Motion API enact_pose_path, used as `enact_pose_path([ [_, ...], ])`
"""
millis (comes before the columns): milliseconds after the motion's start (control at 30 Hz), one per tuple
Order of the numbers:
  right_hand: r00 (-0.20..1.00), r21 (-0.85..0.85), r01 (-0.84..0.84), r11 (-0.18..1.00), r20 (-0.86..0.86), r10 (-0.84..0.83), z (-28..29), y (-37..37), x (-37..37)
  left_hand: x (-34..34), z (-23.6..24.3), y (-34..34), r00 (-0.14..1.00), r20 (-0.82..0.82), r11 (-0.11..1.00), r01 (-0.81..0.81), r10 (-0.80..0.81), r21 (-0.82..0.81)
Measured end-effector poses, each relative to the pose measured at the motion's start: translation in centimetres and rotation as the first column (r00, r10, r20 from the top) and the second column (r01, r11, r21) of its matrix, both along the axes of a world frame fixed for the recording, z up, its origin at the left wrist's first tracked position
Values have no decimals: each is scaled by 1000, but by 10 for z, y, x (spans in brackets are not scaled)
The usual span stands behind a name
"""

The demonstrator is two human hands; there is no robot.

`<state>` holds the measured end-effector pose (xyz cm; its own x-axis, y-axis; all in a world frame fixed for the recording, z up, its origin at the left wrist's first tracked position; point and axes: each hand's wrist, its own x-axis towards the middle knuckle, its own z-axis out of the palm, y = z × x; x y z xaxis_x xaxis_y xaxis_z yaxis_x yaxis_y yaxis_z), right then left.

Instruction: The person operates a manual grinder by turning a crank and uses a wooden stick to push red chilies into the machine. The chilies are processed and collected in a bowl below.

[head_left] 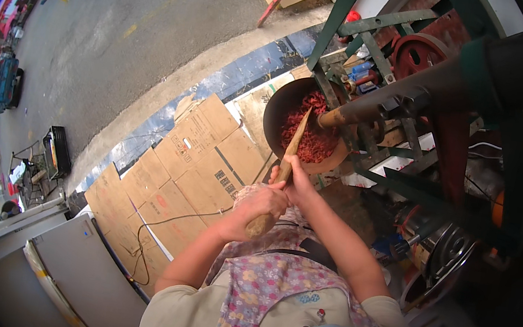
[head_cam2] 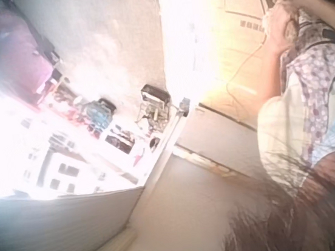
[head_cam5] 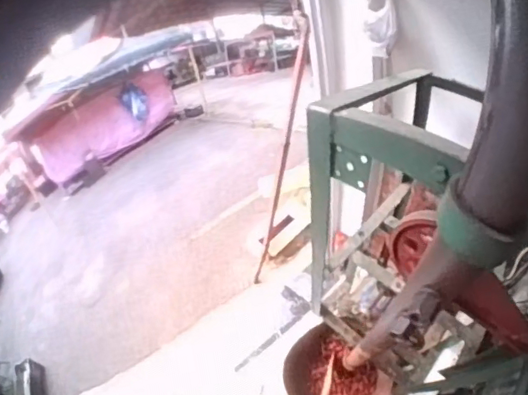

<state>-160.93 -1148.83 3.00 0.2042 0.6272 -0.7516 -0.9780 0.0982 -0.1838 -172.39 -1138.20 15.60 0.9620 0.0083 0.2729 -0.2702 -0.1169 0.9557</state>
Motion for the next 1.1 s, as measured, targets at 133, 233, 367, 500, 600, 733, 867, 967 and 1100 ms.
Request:
enact_pose_path([
  [133,992,-22,-20,1000,-123,17,-19,-4,-1,1,-18,-12,998,-28,997,-64,62,-46],
  [233,995,-145,-102,984,-35,98,-39,15,18,19,-45,-16,974,-80,963,-223,212,-154],
  [367,999,-109,21,994,33,-17,-24,38,32,30,-49,-9,918,-146,898,-391,367,-202],
  [500,997,148,-35,988,-66,45,23,35,3,1,-5,2,898,-108,889,-437,425,-135],
  [600,992,219,14,976,-125,14,32,24,-25,-24,9,0,896,33,877,-427,444,-220],
  [733,995,48,85,995,-64,-82,-5,17,-21,-7,-47,-22,825,-117,799,-564,552,-208],
  [867,992,-320,-90,943,-109,57,-26,4,9,19,-91,-45,919,-261,945,-321,296,-58],
  [967,988,-273,-136,952,38,152,2,-13,9,11,-65,-46,917,-286,958,-287,277,10],
  [1100,993,146,-115,983,42,110,44,-29,-19,-19,-8,-29,971,-37,972,-235,235,11],
])
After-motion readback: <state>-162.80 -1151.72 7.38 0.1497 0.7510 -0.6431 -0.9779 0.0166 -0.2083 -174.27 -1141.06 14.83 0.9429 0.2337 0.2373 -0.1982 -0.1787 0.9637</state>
